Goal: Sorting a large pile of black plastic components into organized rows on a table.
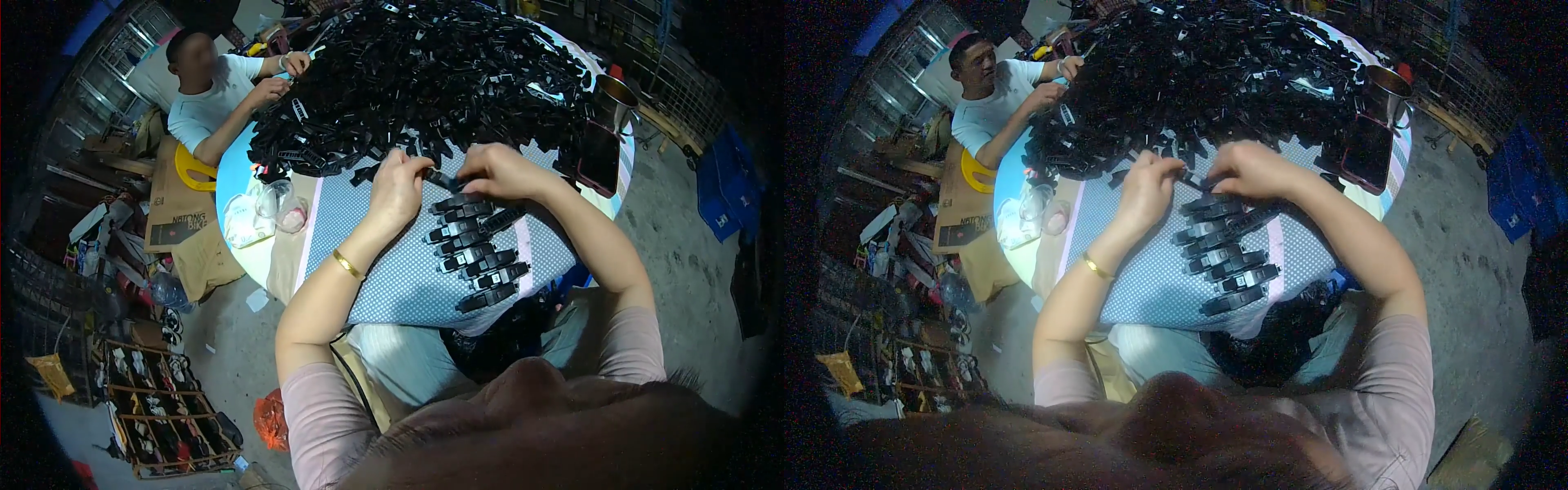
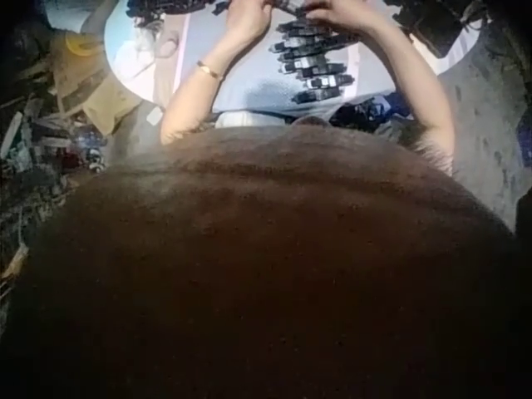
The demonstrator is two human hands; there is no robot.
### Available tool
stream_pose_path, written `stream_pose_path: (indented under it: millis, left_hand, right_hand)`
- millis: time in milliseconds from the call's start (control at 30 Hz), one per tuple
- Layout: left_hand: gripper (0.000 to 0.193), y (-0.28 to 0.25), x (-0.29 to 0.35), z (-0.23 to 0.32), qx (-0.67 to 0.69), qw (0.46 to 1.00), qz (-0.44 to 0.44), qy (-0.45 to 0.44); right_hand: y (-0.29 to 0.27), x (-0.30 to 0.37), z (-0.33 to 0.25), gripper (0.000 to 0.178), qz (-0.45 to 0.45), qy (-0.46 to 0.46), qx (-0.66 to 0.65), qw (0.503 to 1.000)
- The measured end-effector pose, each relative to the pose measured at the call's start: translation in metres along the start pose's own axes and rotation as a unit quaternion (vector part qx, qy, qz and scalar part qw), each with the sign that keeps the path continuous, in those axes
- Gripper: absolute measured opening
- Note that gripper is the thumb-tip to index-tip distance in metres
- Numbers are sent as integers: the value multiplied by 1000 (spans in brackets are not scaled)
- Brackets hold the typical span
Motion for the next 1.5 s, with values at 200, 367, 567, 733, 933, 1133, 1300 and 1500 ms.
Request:
stream_pose_path:
  millis: [200, 367, 567, 733, 933, 1133, 1300, 1500]
  left_hand:
    - [32, 12, 4, 14, 62, 995, -73, -27]
    - [25, 16, -5, 37, 186, 974, -93, 92]
    - [28, 20, -1, 17, 183, 980, -75, 2]
    - [24, 20, 1, 20, 109, 991, -75, 34]
    - [21, 3, 1, 6, 120, 990, -63, -33]
    - [23, 9, 4, 9, 149, 979, -128, -48]
    - [20, 11, 3, 8, 141, 980, -131, -48]
    - [20, 12, 1, 13, 162, 979, -120, -2]
  right_hand:
    - [4, 3, -4, 27, -47, -12, -26, 998]
    - [-29, -3, 20, 29, 67, 63, 10, 996]
    - [-20, 2, -3, 27, 60, -46, 5, 997]
    - [-30, 5, 5, 27, 40, 3, 66, 997]
    - [-50, 9, 5, 25, 117, 31, 122, 985]
    - [-30, 7, -12, 26, 51, -33, 22, 998]
    - [-19, 6, -11, 25, 27, -10, 75, 997]
    - [1, 1, -13, 24, 8, -13, 8, 1000]
Point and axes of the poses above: each hand's wrist, its own x-axis away from the middle knuckle, its own y-axis out of the palm, z = x × y, the point moved 10 cm from there along -x, towards the middle knuckle, and after that the axes turned 11 degrees about y, right-handed, at the moved point
